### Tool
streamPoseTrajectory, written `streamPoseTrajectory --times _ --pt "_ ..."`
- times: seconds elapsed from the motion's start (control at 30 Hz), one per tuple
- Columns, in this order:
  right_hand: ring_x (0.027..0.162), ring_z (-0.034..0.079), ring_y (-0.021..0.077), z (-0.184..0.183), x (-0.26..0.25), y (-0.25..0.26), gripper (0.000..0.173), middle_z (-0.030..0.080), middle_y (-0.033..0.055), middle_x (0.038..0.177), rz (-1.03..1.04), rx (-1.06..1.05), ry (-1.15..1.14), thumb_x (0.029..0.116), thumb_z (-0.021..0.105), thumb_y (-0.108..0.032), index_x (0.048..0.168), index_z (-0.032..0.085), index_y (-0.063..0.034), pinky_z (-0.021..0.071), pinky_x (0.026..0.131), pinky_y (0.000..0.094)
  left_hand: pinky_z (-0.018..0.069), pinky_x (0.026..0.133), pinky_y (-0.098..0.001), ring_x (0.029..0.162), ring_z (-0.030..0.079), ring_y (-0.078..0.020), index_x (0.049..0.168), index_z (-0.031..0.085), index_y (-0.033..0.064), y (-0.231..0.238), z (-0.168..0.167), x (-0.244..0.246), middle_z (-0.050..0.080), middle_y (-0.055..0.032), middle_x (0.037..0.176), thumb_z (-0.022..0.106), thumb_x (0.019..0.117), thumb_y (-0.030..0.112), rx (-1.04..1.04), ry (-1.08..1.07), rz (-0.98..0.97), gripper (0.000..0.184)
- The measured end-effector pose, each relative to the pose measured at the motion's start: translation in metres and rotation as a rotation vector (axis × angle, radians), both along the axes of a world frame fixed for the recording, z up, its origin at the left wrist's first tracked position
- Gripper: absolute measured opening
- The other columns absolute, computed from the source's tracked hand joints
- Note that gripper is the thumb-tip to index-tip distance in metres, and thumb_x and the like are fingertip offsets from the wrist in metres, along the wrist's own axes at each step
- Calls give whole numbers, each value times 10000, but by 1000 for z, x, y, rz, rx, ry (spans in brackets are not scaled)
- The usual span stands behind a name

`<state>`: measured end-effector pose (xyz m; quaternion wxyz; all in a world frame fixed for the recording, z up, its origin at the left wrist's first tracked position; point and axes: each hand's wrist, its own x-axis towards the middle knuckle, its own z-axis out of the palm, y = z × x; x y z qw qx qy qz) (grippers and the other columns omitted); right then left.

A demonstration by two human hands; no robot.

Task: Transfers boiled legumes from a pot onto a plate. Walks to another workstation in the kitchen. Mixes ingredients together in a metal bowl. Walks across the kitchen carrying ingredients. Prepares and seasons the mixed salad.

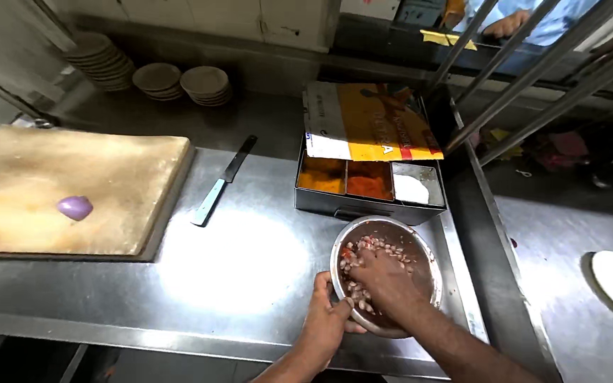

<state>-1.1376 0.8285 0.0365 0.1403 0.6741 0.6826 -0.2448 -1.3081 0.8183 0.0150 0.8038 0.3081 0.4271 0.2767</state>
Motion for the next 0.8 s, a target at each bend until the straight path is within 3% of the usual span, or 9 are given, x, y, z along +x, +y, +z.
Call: streamPoseTrajectory --times 0.17,0.27,0.33,0.4,0.5,0.6,0.67,0.73,0.8 --pt "1234 627 321 47 58 8 335 667 127 1326 -31 35 302 957 709 -164 1291 717 -174 486 1073 545 661 626 -463 898 740 -342 1379 339 42 0 1 1 620 -203 1246 522 960 -87 15 15 17 475" --pt "1185 633 415 48 70 -11 607 636 207 1331 -140 -56 161 888 784 -251 1455 572 -210 502 996 625 657 622 -470 895 738 -348 1357 361 41 -4 0 1 628 -202 1238 520 963 -84 24 16 56 442" --pt "1213 584 501 30 51 -25 825 466 300 1468 -202 -117 165 851 806 -177 1572 413 -260 510 976 650 652 614 -475 888 736 -359 1353 358 32 -8 -2 2 629 -215 1232 514 956 -89 38 -3 86 444" --pt "1202 603 468 17 40 -30 704 467 279 1472 -206 -76 239 902 722 -110 1541 444 -212 522 988 606 648 605 -476 875 735 -364 1354 358 28 -11 -3 6 635 -223 1208 514 943 -91 45 0 101 456" --pt "1122 674 359 20 53 -14 372 683 187 1239 -152 121 351 997 602 -126 1367 628 -95 528 993 559 650 618 -477 882 736 -361 1365 353 33 -12 0 5 641 -220 1208 519 949 -77 47 33 101 461" --pt "1276 607 337 38 52 -3 408 648 124 1370 27 -31 267 1017 536 -72 1403 630 -166 465 1085 558 650 638 -476 902 735 -361 1417 345 53 -16 6 6 644 -216 1229 526 955 -61 33 70 97 509" --pt "1198 647 350 56 53 -1 323 696 143 1265 44 6 243 1032 531 -123 1316 685 -128 494 1031 560 658 677 -487 942 737 -352 1493 316 88 -19 9 -3 614 -180 1346 542 966 -27 75 130 74 585" --pt "1127 666 380 69 53 -1 268 700 189 1180 73 46 251 1043 521 -158 1212 701 -54 518 971 568 663 712 -456 909 749 -297 1511 313 56 -25 5 -20 554 -150 1445 557 959 0 259 306 96 606" --pt "1220 604 443 61 55 -3 326 629 222 1326 215 -125 255 986 554 -21 1280 685 -76 488 999 640 647 788 -407 945 736 -237 1477 365 -72 -33 -12 -47 511 -233 1447 577 964 27 582 531 127 564"
